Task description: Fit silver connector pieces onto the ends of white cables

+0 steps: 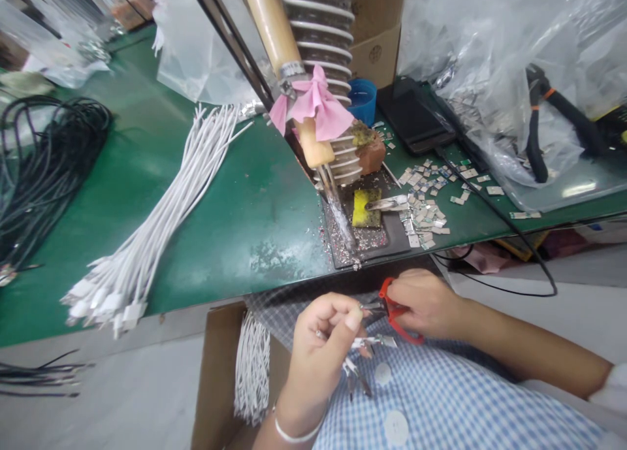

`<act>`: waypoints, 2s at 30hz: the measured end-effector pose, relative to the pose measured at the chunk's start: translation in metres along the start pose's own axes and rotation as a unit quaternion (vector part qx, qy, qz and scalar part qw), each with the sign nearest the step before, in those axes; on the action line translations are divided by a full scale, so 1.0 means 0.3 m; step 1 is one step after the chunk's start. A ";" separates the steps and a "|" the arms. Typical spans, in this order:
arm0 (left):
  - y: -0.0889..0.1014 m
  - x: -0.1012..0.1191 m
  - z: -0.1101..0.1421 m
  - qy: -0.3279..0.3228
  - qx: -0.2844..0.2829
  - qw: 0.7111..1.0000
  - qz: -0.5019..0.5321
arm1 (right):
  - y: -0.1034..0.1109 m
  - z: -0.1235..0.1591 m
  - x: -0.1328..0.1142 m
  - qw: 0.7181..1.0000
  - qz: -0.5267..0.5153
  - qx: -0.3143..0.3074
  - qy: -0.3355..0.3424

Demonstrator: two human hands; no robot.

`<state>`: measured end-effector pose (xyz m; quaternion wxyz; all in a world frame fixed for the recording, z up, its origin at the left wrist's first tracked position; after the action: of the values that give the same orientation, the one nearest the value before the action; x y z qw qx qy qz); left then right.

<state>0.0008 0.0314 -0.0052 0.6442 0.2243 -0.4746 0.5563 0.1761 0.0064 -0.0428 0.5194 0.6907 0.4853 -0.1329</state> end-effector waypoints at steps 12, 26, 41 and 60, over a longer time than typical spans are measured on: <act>-0.006 -0.020 0.000 -0.075 -0.020 0.995 0.070 | -0.102 -0.003 -0.055 0.950 -0.290 -0.017 -0.115; -0.008 -0.012 -0.010 -0.062 0.001 0.997 0.036 | 0.000 -0.019 -0.028 0.995 -0.092 0.040 -0.030; -0.011 -0.010 -0.007 -0.056 0.013 0.997 0.060 | 0.014 -0.015 -0.008 0.999 0.004 0.037 0.014; -0.014 0.011 -0.001 -0.030 -0.024 0.998 0.045 | 0.025 -0.035 -0.013 0.995 0.072 0.047 0.042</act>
<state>0.0046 0.0321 -0.0016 0.6094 0.2038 -0.5162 0.5662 0.1768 0.0134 -0.0313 0.4737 0.7524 0.4490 -0.0886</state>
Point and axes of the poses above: each hand's wrist, its own z-axis away from the middle knuckle, its own y-axis out of the back of the hand, x = y × z, the point moved 3 cm from there along -z, towards the middle knuckle, and after that the axes turned 3 degrees about y, right-handed, at the moved point
